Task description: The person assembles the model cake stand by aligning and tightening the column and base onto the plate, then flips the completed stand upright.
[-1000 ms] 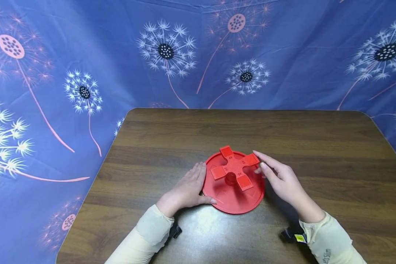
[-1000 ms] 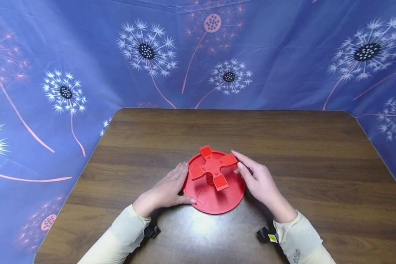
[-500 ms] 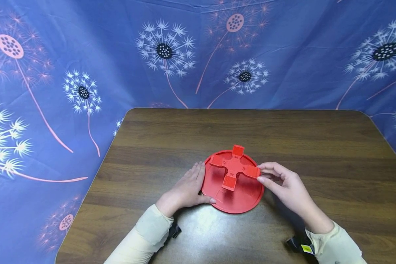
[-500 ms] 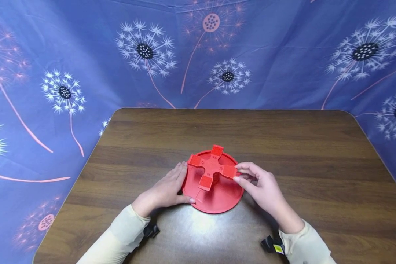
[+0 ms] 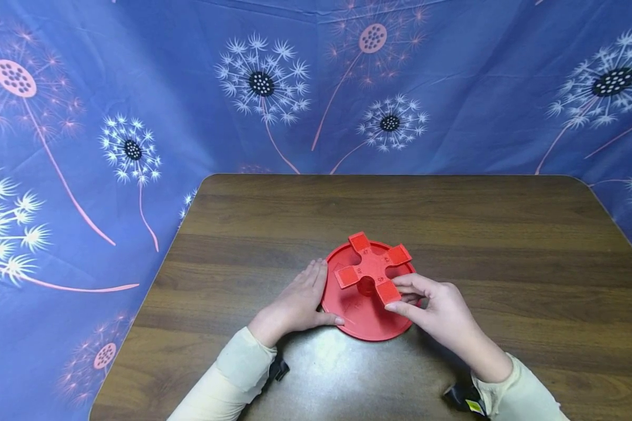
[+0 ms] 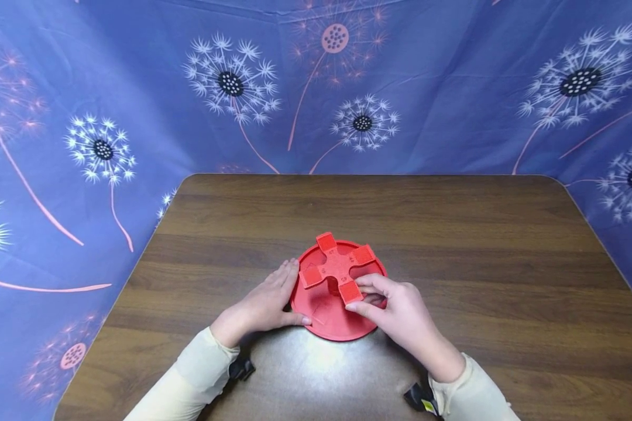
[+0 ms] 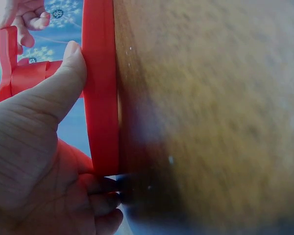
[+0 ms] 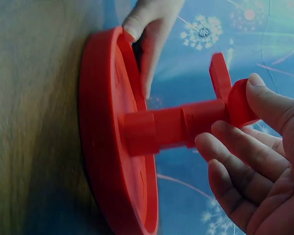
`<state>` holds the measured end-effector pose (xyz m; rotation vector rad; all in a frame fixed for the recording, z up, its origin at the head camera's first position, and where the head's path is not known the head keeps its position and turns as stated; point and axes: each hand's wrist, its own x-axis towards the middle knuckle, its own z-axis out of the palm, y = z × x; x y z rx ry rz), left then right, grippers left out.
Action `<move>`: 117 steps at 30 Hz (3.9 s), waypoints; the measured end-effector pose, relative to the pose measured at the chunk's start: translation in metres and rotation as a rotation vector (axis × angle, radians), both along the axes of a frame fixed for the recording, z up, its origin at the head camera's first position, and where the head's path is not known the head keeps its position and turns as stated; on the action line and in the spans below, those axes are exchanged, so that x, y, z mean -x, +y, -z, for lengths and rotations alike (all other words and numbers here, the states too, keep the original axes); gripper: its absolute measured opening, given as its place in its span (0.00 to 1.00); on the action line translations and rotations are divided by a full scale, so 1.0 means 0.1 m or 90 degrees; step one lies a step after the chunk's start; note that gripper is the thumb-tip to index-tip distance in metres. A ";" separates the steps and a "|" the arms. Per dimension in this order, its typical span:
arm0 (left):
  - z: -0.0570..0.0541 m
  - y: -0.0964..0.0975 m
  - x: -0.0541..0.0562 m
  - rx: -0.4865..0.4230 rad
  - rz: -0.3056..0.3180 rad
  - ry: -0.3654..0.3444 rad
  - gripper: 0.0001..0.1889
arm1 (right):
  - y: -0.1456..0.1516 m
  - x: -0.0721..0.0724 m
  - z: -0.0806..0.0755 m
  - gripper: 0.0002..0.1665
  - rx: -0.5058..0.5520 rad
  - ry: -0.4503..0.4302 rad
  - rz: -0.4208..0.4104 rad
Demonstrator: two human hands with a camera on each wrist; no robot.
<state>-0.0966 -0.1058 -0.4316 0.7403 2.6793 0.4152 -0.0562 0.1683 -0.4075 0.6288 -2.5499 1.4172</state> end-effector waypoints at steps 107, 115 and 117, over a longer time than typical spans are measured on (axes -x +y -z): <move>0.03 -0.01 0.02 -0.005 0.000 -0.001 0.61 | 0.29 0.30 0.03 0.24 -0.019 -0.023 0.065; 0.03 -0.01 0.02 -0.007 -0.003 -0.004 0.61 | 0.26 0.15 0.03 0.20 0.029 -0.068 0.049; 0.04 -0.01 0.02 -0.004 -0.002 -0.002 0.61 | 0.24 0.13 0.02 0.20 0.046 -0.065 0.042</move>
